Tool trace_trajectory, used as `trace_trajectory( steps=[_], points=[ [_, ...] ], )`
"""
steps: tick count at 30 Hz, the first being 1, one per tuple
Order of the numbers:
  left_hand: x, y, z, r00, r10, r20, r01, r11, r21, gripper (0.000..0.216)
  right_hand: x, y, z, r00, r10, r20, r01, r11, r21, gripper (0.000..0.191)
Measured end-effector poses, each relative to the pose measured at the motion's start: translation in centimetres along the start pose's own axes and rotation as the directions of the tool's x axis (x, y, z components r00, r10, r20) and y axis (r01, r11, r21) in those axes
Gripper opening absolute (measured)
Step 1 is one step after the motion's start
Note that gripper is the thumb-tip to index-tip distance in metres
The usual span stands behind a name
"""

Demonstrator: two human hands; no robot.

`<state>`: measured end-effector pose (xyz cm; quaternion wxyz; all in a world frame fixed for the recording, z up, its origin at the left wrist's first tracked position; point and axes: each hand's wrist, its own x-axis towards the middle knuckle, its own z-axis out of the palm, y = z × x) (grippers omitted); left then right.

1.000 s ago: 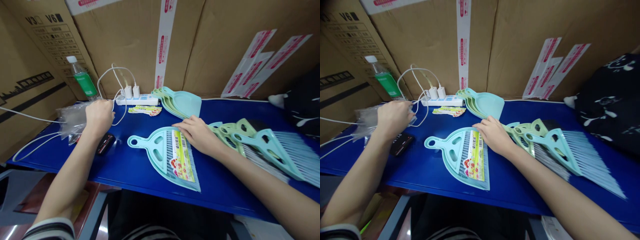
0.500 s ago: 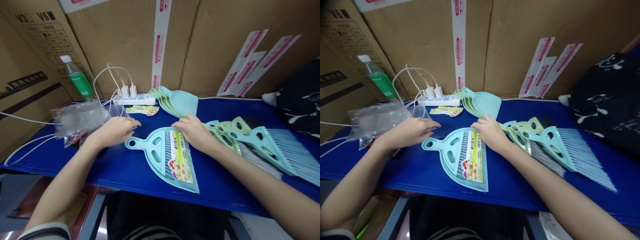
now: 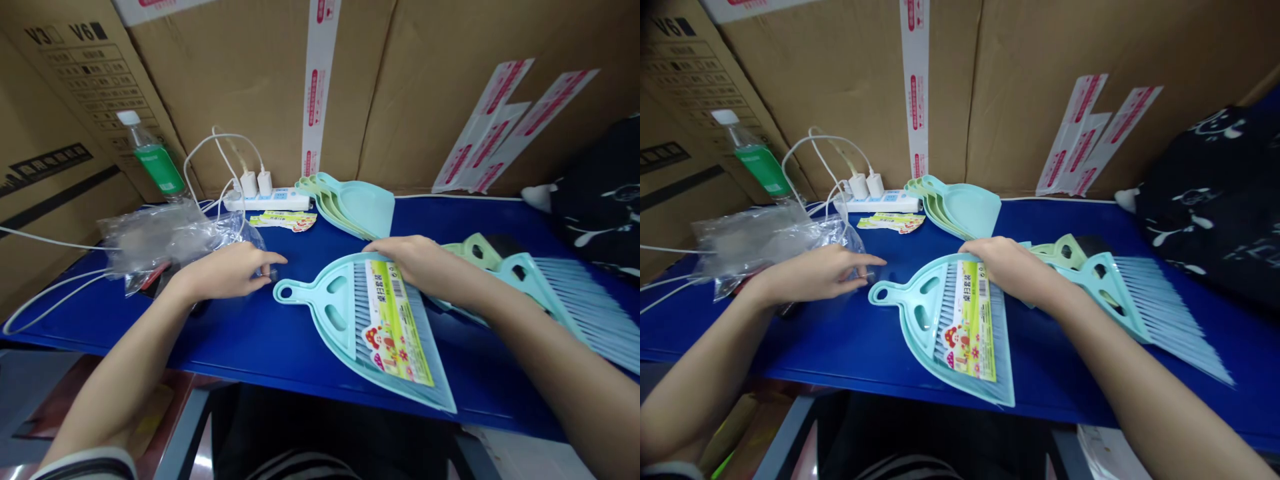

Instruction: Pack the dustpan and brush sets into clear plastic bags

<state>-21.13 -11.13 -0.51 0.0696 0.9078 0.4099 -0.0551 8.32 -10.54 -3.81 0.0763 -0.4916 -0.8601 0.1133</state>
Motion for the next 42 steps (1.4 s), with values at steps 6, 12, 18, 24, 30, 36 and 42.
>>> trace_trajectory(
  steps=[6,12,18,24,30,36,42],
  points=[
    [-0.3,-0.2,-0.4,0.997,0.067,0.039,-0.062,0.993,-0.105,0.04,0.2,1.5,-0.6,0.998,-0.05,-0.041,0.044,0.988,-0.145,0.033],
    [-1.1,0.9,-0.3,0.962,0.259,0.085,-0.236,0.948,-0.215,0.021,0.3,2.2,-1.4,0.998,-0.058,-0.04,0.058,0.998,-0.014,0.022],
    [-1.3,2.6,0.4,0.926,0.377,0.03,-0.361,0.905,-0.225,0.017,0.2,2.4,-2.1,0.998,-0.007,-0.07,0.015,0.993,0.113,0.019],
    [-0.9,3.0,1.0,0.85,0.526,-0.029,-0.503,0.795,-0.339,0.014,0.2,2.3,-2.0,0.992,-0.033,-0.118,0.051,0.988,0.145,0.022],
    [-0.6,2.9,1.4,0.844,0.535,-0.038,-0.513,0.786,-0.345,0.032,0.3,2.0,-1.4,0.995,-0.065,-0.075,0.076,0.986,0.149,0.02],
    [-0.5,2.0,0.8,0.895,0.444,-0.047,-0.442,0.868,-0.227,0.03,0.4,2.2,-1.1,0.998,-0.049,-0.038,0.051,0.998,0.04,0.024],
    [-0.3,1.7,0.8,0.938,0.348,-0.002,-0.345,0.93,-0.128,0.031,0.5,2.3,-1.0,0.998,-0.055,-0.027,0.054,0.998,-0.013,0.026]
  ],
)
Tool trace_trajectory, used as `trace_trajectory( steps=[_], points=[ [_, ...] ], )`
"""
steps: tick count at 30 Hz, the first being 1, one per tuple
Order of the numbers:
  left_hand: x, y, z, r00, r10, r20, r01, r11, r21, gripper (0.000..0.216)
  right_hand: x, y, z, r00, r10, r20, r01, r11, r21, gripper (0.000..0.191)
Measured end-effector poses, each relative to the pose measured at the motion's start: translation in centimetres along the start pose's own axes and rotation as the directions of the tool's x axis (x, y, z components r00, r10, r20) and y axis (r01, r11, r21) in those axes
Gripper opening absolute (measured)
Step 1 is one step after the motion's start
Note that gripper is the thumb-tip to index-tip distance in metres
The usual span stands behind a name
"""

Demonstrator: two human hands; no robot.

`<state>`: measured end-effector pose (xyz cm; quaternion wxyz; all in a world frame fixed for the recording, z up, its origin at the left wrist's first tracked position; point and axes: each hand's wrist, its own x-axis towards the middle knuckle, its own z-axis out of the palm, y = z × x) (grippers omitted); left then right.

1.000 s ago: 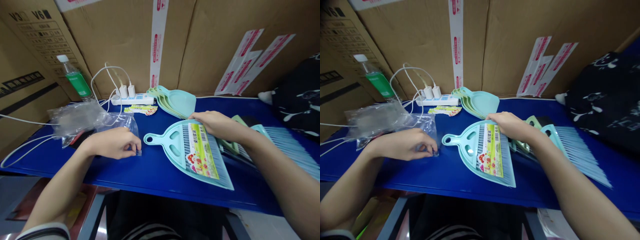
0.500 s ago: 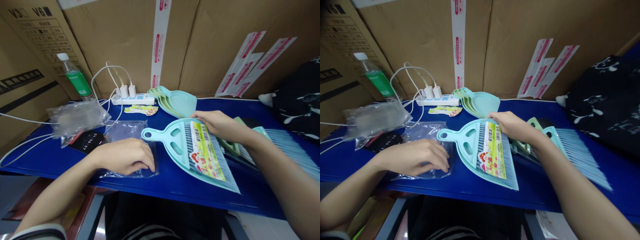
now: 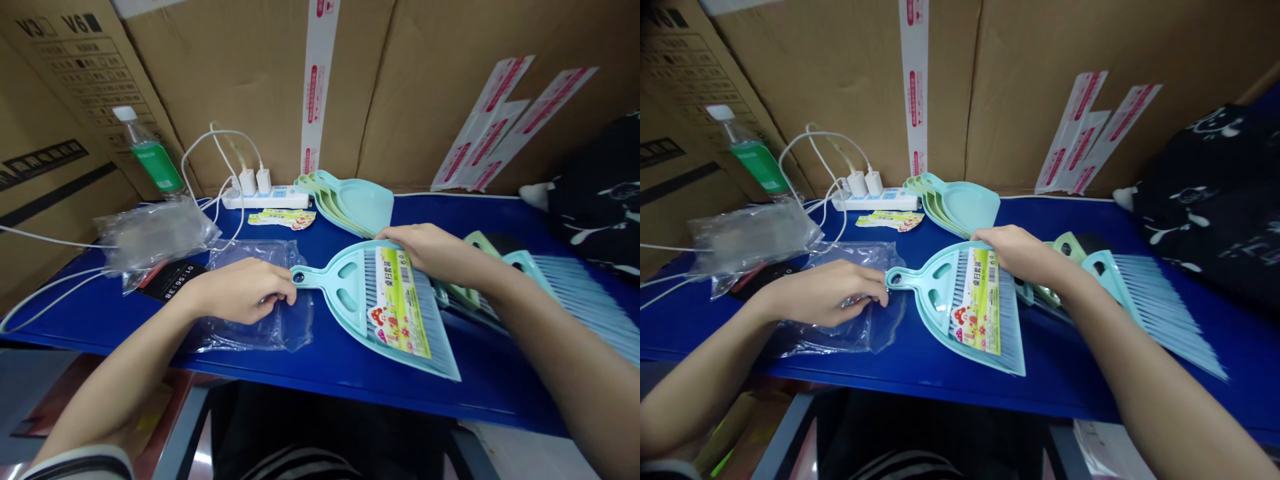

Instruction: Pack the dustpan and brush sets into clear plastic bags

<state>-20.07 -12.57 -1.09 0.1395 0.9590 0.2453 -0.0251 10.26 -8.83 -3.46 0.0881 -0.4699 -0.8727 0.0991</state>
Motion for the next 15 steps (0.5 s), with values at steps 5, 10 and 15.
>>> trace_trajectory(
  steps=[5,10,15],
  points=[
    [0.24,0.25,0.25,1.0,0.006,-0.012,-0.006,1.0,-0.008,0.027,-0.06,-0.32,0.14,1.0,0.0,0.007,0.0,1.0,0.004,0.028],
    [0.28,0.46,0.27,0.999,0.043,-0.022,-0.044,0.999,-0.017,0.04,-0.19,-0.67,0.23,1.0,-0.016,0.01,0.015,0.998,0.056,0.027],
    [0.37,0.97,0.38,0.996,0.084,0.0,-0.084,0.996,0.035,0.055,-0.34,-0.72,-0.02,1.0,-0.001,-0.03,0.003,0.998,0.068,0.017]
  ],
)
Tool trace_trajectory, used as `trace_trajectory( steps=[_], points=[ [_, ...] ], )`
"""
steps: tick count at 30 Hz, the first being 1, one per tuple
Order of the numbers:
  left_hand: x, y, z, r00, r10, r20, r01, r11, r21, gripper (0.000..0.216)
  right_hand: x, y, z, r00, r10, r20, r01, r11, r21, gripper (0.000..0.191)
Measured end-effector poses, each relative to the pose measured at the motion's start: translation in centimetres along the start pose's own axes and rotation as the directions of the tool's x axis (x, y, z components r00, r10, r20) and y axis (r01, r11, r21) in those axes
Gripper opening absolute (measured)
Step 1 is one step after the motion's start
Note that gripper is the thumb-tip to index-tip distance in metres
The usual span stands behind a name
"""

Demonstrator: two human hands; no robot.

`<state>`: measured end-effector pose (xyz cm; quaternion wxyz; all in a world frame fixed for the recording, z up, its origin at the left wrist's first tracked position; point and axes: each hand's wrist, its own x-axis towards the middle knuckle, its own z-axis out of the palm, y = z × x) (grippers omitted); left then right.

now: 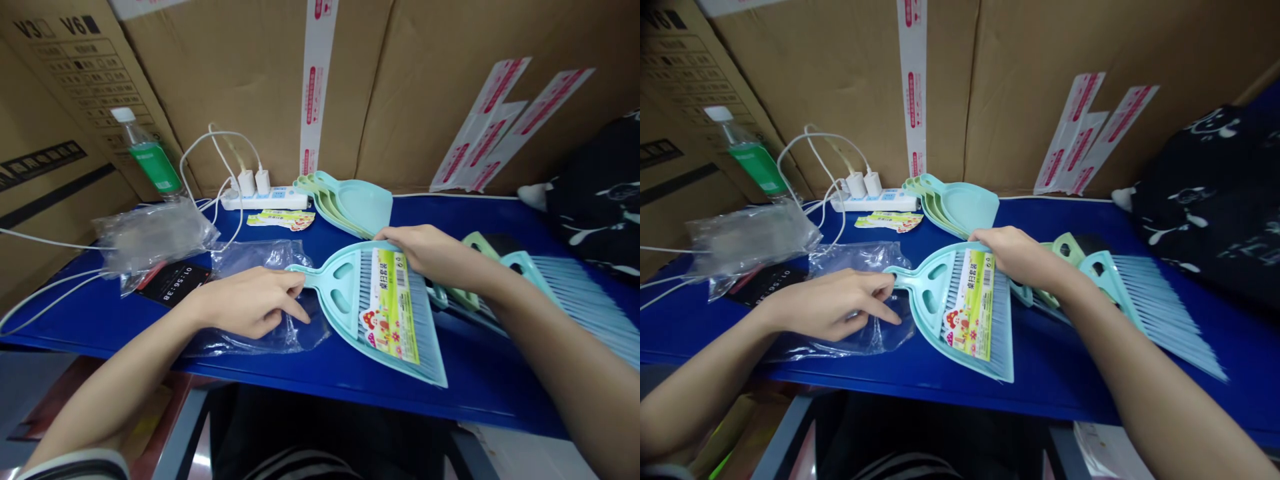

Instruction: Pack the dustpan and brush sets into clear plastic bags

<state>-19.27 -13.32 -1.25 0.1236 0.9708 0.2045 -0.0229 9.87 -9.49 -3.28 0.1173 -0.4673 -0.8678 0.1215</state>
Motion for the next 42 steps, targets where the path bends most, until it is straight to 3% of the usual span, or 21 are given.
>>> trace_trajectory(
  steps=[5,11,23,34,37,40,42],
  points=[
    [0.2,0.3,0.3,0.999,0.04,-0.002,-0.04,0.999,-0.014,0.051,-0.1,-0.1,0.0,1.0,-0.013,0.009,0.013,1.0,0.023,0.018],
    [0.1,0.0,0.3,0.994,0.045,-0.102,-0.046,0.999,-0.005,0.036,0.0,-0.4,0.5,0.998,-0.033,0.056,0.03,0.998,0.052,0.022],
    [0.4,-0.2,0.8,0.984,0.052,-0.171,-0.055,0.998,-0.013,0.03,0.0,-0.6,0.8,0.999,-0.045,0.008,0.044,0.995,0.09,0.016],
    [0.4,-0.3,0.7,0.971,0.048,-0.236,-0.065,0.996,-0.065,0.03,0.4,-1.8,1.7,0.998,0.066,0.001,-0.066,0.995,0.077,0.019],
    [0.0,-0.9,0.4,0.957,-0.053,-0.286,0.045,0.998,-0.037,0.029,0.3,-1.8,1.7,0.998,0.067,0.001,-0.067,0.995,0.069,0.019],
    [-0.5,-1.9,-0.1,0.914,-0.273,-0.299,0.304,0.951,0.06,0.026,0.3,-1.8,1.7,0.998,0.063,-0.001,-0.063,0.996,0.066,0.02],
    [-0.8,-2.4,-0.5,0.858,-0.443,-0.26,0.49,0.858,0.155,0.026,0.3,-1.7,1.7,0.998,0.057,-0.005,-0.056,0.996,0.07,0.019]
  ],
)
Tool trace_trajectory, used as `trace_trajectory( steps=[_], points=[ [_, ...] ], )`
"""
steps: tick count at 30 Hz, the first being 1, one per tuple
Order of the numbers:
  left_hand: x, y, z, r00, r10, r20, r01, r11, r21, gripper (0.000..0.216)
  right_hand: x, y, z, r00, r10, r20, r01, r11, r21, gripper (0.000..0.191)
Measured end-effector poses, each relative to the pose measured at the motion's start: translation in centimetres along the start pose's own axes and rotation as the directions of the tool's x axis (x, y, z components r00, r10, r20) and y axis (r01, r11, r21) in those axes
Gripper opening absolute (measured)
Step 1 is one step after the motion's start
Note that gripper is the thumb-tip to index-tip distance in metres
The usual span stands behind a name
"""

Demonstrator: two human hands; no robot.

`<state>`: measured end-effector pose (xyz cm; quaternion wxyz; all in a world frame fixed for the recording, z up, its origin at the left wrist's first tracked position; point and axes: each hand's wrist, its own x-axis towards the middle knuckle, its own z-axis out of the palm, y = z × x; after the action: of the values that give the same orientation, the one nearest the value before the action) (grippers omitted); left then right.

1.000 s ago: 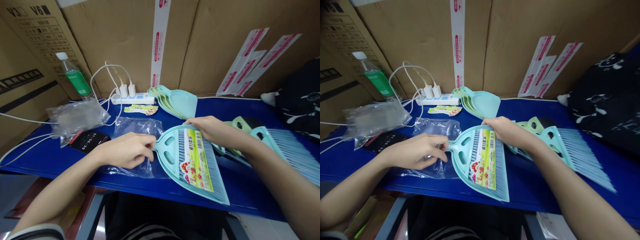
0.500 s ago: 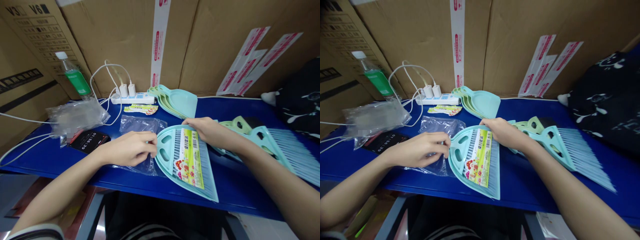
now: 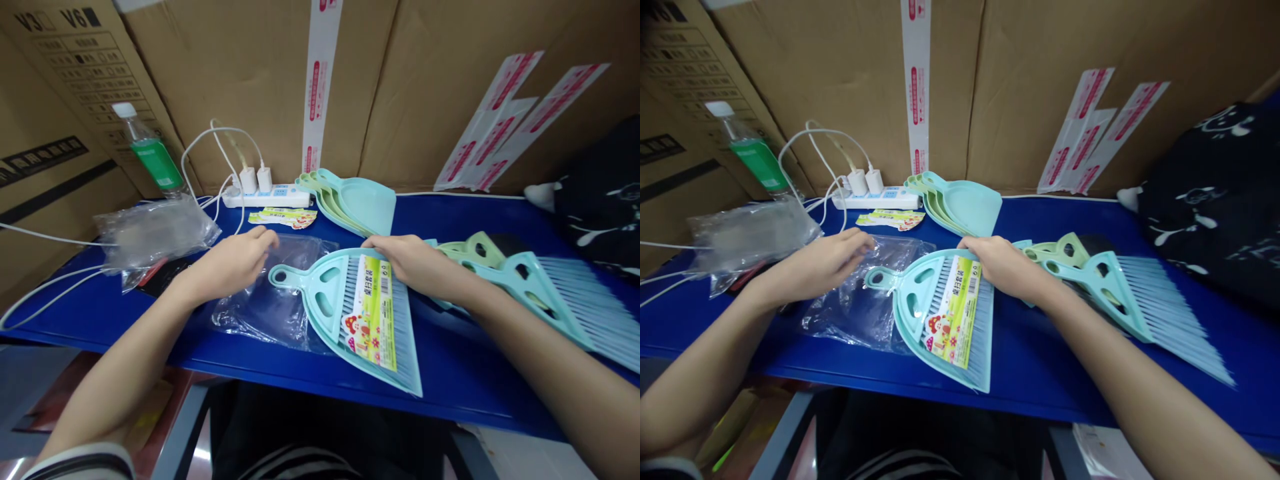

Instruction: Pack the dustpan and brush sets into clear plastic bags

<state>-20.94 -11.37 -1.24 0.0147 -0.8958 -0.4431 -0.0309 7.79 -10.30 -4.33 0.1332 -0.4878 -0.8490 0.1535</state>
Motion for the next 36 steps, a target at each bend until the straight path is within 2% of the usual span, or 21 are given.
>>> trace_trajectory(
  steps=[2,4,6,8,13,19,27,36],
  points=[
    [0.2,-0.3,-0.4,0.974,-0.206,0.09,0.192,0.97,0.147,0.028,0.0,0.1,0.1,1.0,-0.004,-0.006,0.004,1.0,0.006,0.019],
    [0.3,-0.2,-0.7,0.897,-0.403,0.179,0.352,0.899,0.262,0.03,0.0,0.2,0.1,1.0,-0.007,-0.015,0.008,1.0,0.013,0.018],
    [0.4,-0.2,-1.0,0.831,-0.502,0.242,0.421,0.85,0.317,0.031,0.0,0.3,0.1,1.0,-0.015,-0.022,0.015,1.0,0.025,0.018],
    [0.5,-0.3,-1.0,0.817,-0.498,0.292,0.444,0.865,0.234,0.032,0.0,0.3,0.1,0.999,-0.021,-0.024,0.022,0.999,0.037,0.017],
    [0.5,-1.3,-0.3,0.845,-0.392,0.365,0.448,0.89,-0.081,0.03,-0.1,0.1,0.1,0.999,-0.027,-0.034,0.028,0.999,0.045,0.017],
    [0.6,-1.4,0.3,0.875,-0.313,0.371,0.445,0.821,-0.357,0.028,-0.2,-0.3,0.5,0.997,-0.028,-0.067,0.029,0.999,0.018,0.013],
    [0.7,-2.1,0.3,0.909,-0.225,0.351,0.392,0.748,-0.535,0.018,-0.2,-0.5,1.4,0.995,0.032,-0.092,-0.03,0.999,0.018,0.017],
    [1.2,-2.9,0.3,0.872,-0.26,0.416,0.474,0.665,-0.578,0.028,-0.1,-0.5,1.5,0.994,0.047,-0.096,-0.047,0.999,0.003,0.02]
  ],
)
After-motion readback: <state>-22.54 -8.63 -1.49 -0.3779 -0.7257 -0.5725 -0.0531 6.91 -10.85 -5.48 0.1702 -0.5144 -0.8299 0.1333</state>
